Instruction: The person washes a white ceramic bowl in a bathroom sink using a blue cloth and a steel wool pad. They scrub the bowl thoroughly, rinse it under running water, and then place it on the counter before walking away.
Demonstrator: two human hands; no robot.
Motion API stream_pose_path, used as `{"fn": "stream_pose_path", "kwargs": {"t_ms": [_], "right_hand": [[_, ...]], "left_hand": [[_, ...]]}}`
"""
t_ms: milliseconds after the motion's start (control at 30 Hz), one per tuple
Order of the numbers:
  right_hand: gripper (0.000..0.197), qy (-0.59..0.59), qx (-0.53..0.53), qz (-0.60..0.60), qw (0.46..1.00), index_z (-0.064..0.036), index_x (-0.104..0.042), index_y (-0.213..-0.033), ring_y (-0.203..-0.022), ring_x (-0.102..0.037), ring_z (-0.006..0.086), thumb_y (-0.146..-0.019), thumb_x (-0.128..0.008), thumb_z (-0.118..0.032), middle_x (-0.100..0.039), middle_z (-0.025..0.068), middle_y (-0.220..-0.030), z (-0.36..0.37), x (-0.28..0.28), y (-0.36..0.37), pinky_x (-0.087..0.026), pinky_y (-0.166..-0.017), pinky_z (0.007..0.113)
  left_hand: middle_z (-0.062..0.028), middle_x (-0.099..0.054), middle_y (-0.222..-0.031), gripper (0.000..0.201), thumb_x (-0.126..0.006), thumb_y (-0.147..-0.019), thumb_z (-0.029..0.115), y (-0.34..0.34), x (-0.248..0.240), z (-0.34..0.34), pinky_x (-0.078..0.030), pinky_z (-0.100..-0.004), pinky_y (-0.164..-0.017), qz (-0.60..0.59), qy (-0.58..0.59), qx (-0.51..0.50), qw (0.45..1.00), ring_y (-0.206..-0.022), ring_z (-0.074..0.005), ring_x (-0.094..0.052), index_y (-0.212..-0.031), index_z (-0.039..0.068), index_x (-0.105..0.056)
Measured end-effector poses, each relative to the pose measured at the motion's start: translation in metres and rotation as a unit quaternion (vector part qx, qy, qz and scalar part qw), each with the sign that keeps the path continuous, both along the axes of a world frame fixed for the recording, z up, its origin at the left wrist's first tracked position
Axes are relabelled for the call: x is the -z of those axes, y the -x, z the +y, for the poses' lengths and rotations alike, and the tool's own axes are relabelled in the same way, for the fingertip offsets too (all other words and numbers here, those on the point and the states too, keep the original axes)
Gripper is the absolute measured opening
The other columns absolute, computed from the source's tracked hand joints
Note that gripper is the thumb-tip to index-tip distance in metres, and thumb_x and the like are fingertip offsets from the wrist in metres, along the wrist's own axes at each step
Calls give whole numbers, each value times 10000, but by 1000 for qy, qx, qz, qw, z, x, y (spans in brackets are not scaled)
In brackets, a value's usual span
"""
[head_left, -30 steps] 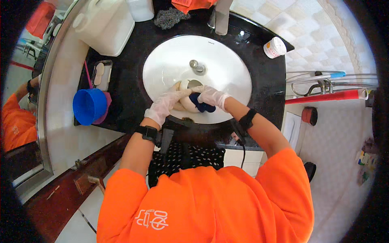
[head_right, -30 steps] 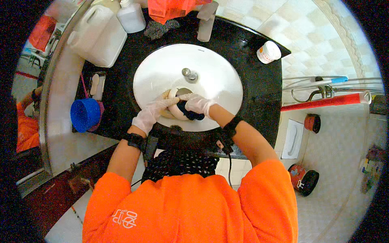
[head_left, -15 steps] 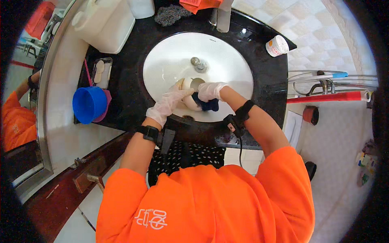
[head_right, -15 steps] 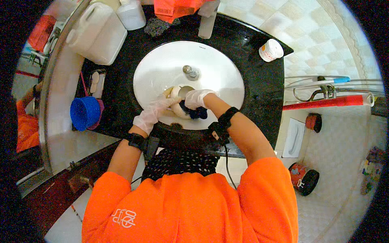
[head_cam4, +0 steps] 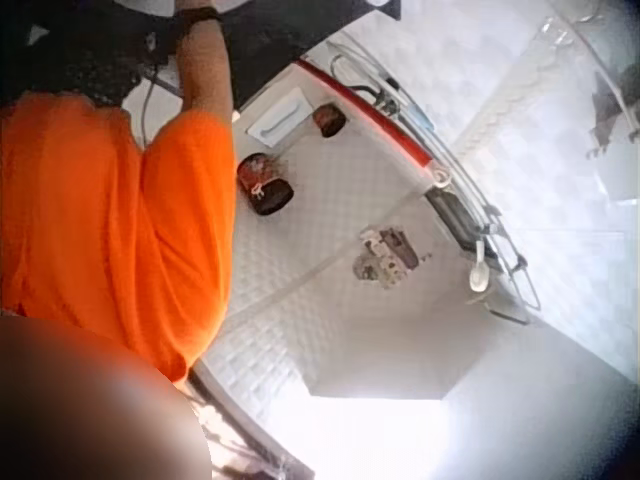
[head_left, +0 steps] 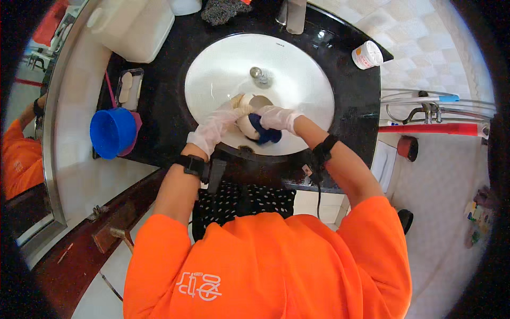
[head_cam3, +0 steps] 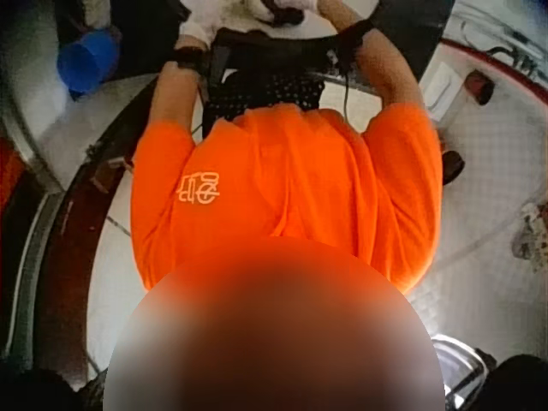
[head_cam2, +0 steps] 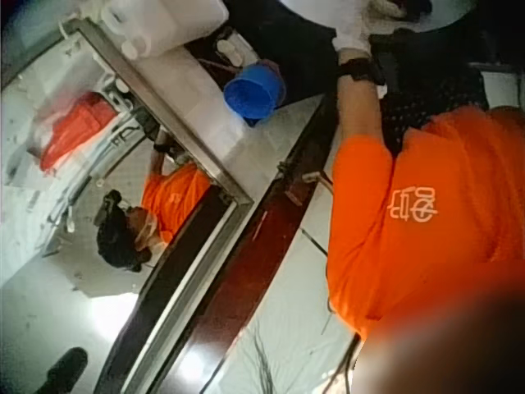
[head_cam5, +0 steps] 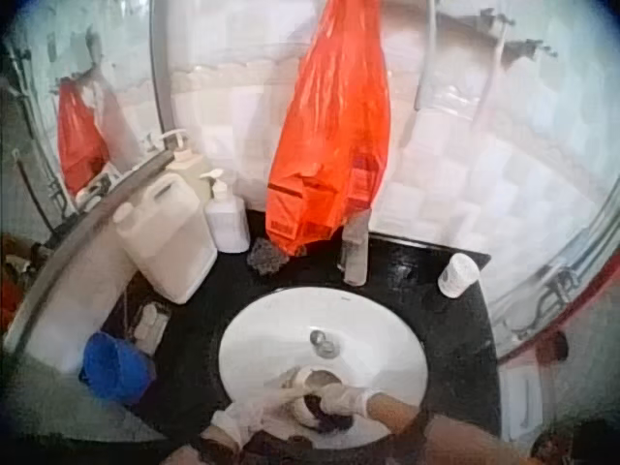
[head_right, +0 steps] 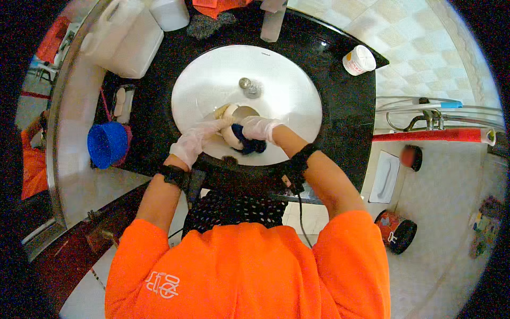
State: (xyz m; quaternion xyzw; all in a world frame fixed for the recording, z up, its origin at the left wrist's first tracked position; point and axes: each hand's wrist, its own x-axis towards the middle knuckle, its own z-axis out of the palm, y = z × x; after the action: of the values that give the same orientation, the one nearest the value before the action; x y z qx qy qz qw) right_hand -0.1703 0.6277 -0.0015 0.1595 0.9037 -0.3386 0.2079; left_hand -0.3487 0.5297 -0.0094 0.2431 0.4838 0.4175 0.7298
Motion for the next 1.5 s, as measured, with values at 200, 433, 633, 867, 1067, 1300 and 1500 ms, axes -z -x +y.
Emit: {"fn": "stream_pose_path", "kwargs": {"t_ms": [200,433,633,867,1067,1300,1500], "right_hand": [[252,-321,62,-6,945,-29,-597,-977,-892,-596,317,-773,-605,-176,-614,168,-959,-21,12,3,-474,-762,363],[219,-295,124,-9,947,-34,-645,-901,-836,-608,304,-770,-582,-198,-634,149,-898,-20,7,14,-484,-707,393],[156,-78,-158,-125,976,-73,-678,-756,-698,-599,325,-743,-534,-131,-633,183,-776,10,-4,16,-454,-623,396],[154,298,364,-17,882,-31,-599,-733,-677,-491,199,-693,-552,-173,-571,65,-714,29,-33,-50,-418,-635,317],[427,186,411,25,892,-52,-607,-1167,-881,-626,252,-776,-550,-214,-660,128,-950,38,-91,-40,-477,-848,333],[495,-203,266,86,938,-63,-603,-1141,-1132,-522,380,-801,-558,-419,-591,252,-1133,6,-37,32,-407,-972,399],[424,127,497,28,858,-10,-579,-1171,-967,-623,275,-892,-473,-312,-654,164,-1005,20,-50,16,-464,-871,367]], "left_hand": [[-69,-503,-1261,729,-655,-869,297,-4,-9,7,-518,-399,-867,49,80,25,995,-1045,-227,-547,-1466,149,-264],[-127,-484,-1329,810,-686,-828,268,-4,7,1,-429,-296,-950,70,25,-7,997,-1155,-214,-507,-1467,35,-246],[-140,-470,-1336,780,-671,-844,280,-9,-12,0,-451,-320,-934,113,-6,25,993,-1152,-222,-501,-1464,51,-257],[-122,-535,-1249,690,-692,-831,223,0,9,-16,-444,-307,-941,40,-52,40,997,-1105,-202,-528,-1393,9,-352],[-111,-578,-1186,694,-743,-749,144,-7,-4,-11,-441,-315,-954,37,-63,24,997,-1033,-214,-572,-1334,-14,-406],[-135,-544,-1236,821,-772,-701,161,-8,-26,-19,-416,-315,-983,51,-35,11,998,-1119,-240,-527,-1380,-16,-347],[-120,-554,-1208,804,-783,-682,205,-19,-22,-12,-412,-313,-976,176,-14,37,984,-1109,-220,-526,-1352,5,-385]]}}
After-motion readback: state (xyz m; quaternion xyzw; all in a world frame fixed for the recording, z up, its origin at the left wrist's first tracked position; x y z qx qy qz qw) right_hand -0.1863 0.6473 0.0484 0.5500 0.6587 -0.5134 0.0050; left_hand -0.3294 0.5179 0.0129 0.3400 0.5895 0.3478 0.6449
